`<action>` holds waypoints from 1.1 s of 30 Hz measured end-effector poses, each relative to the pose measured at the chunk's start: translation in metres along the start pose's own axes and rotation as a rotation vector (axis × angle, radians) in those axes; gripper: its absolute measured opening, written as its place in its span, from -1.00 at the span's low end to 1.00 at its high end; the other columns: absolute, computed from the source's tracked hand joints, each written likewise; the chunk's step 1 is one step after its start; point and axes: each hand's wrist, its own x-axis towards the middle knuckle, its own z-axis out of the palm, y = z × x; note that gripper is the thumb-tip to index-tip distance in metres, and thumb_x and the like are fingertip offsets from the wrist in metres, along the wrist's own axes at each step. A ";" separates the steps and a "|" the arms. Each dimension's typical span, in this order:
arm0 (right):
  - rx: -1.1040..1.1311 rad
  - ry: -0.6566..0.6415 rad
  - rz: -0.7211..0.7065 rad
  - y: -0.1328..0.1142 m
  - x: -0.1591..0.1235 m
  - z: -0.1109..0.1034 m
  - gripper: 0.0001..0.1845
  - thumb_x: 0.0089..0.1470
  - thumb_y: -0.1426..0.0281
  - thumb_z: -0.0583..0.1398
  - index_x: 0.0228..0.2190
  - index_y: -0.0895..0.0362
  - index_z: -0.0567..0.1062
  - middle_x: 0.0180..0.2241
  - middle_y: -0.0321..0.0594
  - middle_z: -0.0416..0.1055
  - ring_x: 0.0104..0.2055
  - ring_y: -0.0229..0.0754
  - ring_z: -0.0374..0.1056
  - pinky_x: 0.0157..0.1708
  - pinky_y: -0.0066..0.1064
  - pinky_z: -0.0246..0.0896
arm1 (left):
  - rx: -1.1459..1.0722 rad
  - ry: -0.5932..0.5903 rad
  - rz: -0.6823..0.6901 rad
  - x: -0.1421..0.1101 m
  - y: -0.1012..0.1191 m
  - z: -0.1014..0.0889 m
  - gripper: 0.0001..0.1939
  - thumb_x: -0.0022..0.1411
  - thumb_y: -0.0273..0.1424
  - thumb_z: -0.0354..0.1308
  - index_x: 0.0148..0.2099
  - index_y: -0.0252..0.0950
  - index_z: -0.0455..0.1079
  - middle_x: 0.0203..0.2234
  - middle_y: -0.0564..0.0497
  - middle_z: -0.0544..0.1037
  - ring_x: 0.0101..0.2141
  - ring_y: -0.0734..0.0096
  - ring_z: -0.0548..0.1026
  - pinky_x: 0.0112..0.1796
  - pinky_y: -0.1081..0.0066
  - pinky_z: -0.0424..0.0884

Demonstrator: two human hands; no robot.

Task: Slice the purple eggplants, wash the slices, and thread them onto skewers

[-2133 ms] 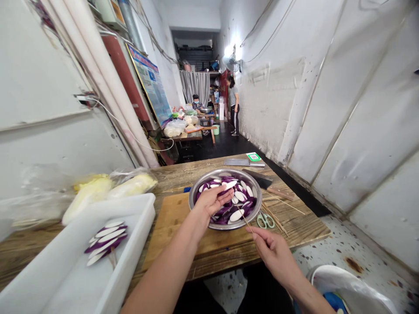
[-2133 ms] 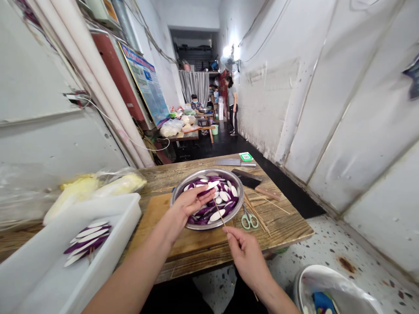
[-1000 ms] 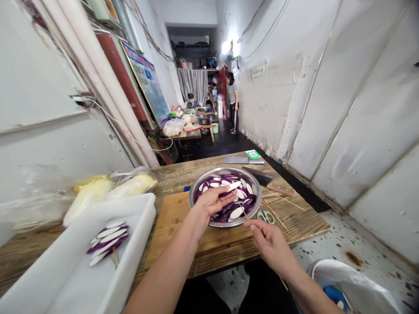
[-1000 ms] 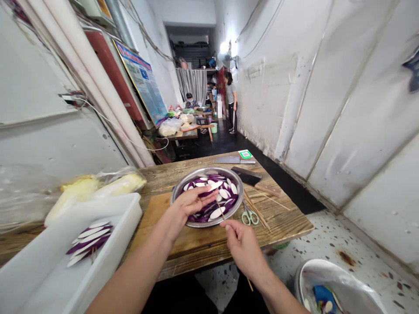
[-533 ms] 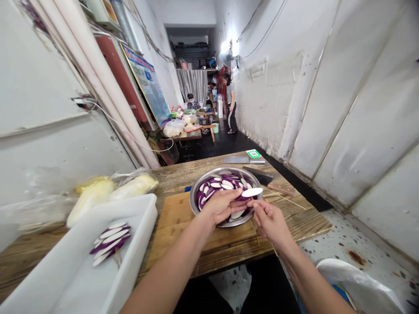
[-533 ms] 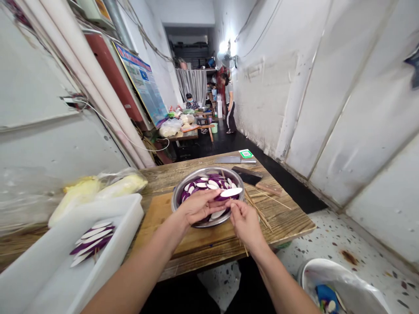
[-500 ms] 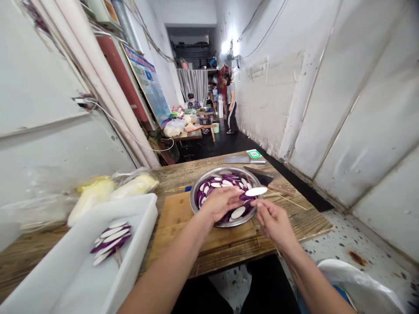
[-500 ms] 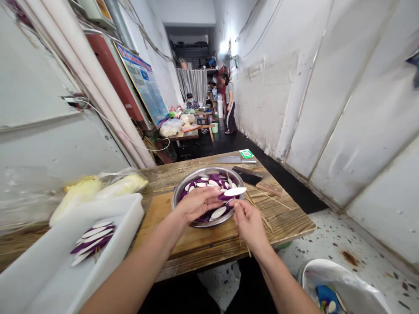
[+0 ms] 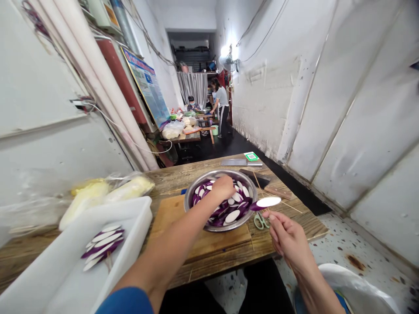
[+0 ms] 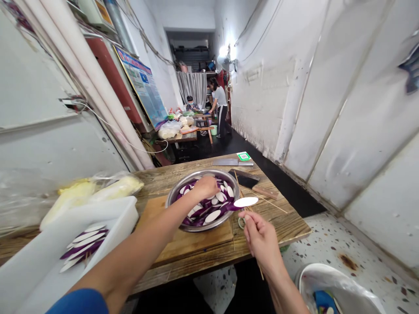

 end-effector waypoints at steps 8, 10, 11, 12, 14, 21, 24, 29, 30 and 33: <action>-0.050 -0.139 0.022 0.010 -0.004 0.000 -0.46 -0.02 0.01 0.13 -0.21 0.22 0.40 -0.79 -0.57 -0.05 -0.80 -0.46 -0.19 -0.81 -0.58 -0.33 | 0.233 -0.155 0.025 -0.019 -0.023 -0.015 -0.62 -0.47 -0.72 0.28 -0.82 -0.25 0.16 -0.77 0.05 0.28 -0.32 0.13 0.45 -0.23 0.39 0.28; -0.048 -0.154 0.015 0.013 -0.005 -0.001 -0.48 0.00 0.02 0.12 -0.21 0.21 0.40 -0.79 -0.57 -0.05 -0.79 -0.46 -0.20 -0.81 -0.58 -0.33 | 0.267 -0.165 0.055 -0.023 -0.027 -0.020 -0.67 -0.42 -0.69 0.27 -0.79 -0.26 0.20 -0.75 0.06 0.30 -0.35 0.20 0.44 -0.28 0.44 0.28; -0.049 -0.161 0.012 0.014 -0.006 -0.001 -0.49 0.00 0.03 0.12 -0.20 0.21 0.40 -0.79 -0.57 -0.05 -0.79 -0.46 -0.20 -0.81 -0.58 -0.33 | 0.284 -0.170 0.074 -0.024 -0.029 -0.023 -0.70 -0.38 -0.67 0.28 -0.77 -0.26 0.23 -0.74 0.06 0.32 -0.37 0.24 0.44 -0.30 0.46 0.27; -0.050 -0.166 0.010 0.014 -0.007 0.000 -0.50 0.01 0.03 0.11 -0.20 0.20 0.39 -0.80 -0.57 -0.05 -0.79 -0.46 -0.20 -0.81 -0.58 -0.33 | 0.288 -0.175 0.097 -0.026 -0.030 -0.026 -0.74 -0.35 -0.64 0.29 -0.73 -0.27 0.27 -0.71 0.06 0.35 -0.39 0.28 0.44 -0.33 0.48 0.27; -0.050 -0.172 0.014 0.013 -0.009 0.002 -0.50 0.01 0.03 0.11 -0.20 0.20 0.39 -0.79 -0.57 -0.04 -0.79 -0.47 -0.21 -0.81 -0.59 -0.33 | 0.206 -0.160 0.121 -0.028 -0.030 -0.031 -0.81 -0.25 -0.57 0.30 -0.62 -0.27 0.34 -0.66 0.07 0.41 -0.43 0.37 0.43 -0.38 0.52 0.28; -0.124 -0.254 0.021 0.007 -0.017 0.024 -0.46 -0.01 0.00 0.09 -0.25 0.24 0.38 -0.79 -0.57 -0.02 -0.81 -0.46 -0.17 -0.80 -0.57 -0.35 | -0.780 -0.142 -0.259 -0.036 -0.030 -0.035 -0.86 0.04 -0.38 0.24 -0.35 -0.34 0.39 -0.55 -0.02 0.50 -0.61 0.52 0.43 -0.59 0.58 0.31; -0.145 -0.283 0.040 0.009 -0.019 0.033 -0.46 0.00 0.00 0.08 -0.27 0.25 0.38 -0.80 -0.58 -0.03 -0.81 -0.47 -0.19 -0.80 -0.56 -0.37 | -1.020 -0.169 -0.372 -0.038 -0.031 -0.036 -0.87 0.10 -0.43 0.20 -0.26 -0.34 0.40 -0.49 -0.05 0.52 -0.55 0.49 0.47 -0.53 0.53 0.39; -0.061 -0.274 0.085 0.012 -0.014 0.042 -0.48 -0.03 0.01 0.09 -0.26 0.23 0.37 -0.80 -0.61 -0.05 -0.82 -0.48 -0.22 -0.80 -0.56 -0.38 | -1.177 -0.171 -0.379 -0.038 -0.032 -0.040 -0.82 0.12 -0.66 0.11 -0.21 -0.39 0.41 -0.48 -0.03 0.51 -0.53 0.58 0.46 -0.52 0.63 0.38; -0.040 -0.268 0.095 0.012 -0.013 0.043 -0.48 -0.04 0.02 0.10 -0.26 0.23 0.36 -0.81 -0.62 -0.05 -0.82 -0.48 -0.23 -0.81 -0.57 -0.38 | -1.187 -0.158 -0.374 -0.038 -0.033 -0.041 -0.82 0.12 -0.67 0.10 -0.22 -0.39 0.41 -0.49 -0.02 0.50 -0.55 0.60 0.44 -0.54 0.65 0.36; -0.006 -0.263 0.114 0.012 -0.010 0.046 -0.49 -0.05 0.03 0.12 -0.25 0.23 0.36 -0.82 -0.62 -0.03 -0.83 -0.48 -0.24 -0.82 -0.58 -0.36 | -1.195 -0.165 -0.386 -0.038 -0.034 -0.041 -0.84 0.14 -0.64 0.09 -0.22 -0.38 0.41 -0.51 -0.01 0.49 -0.55 0.57 0.45 -0.55 0.63 0.38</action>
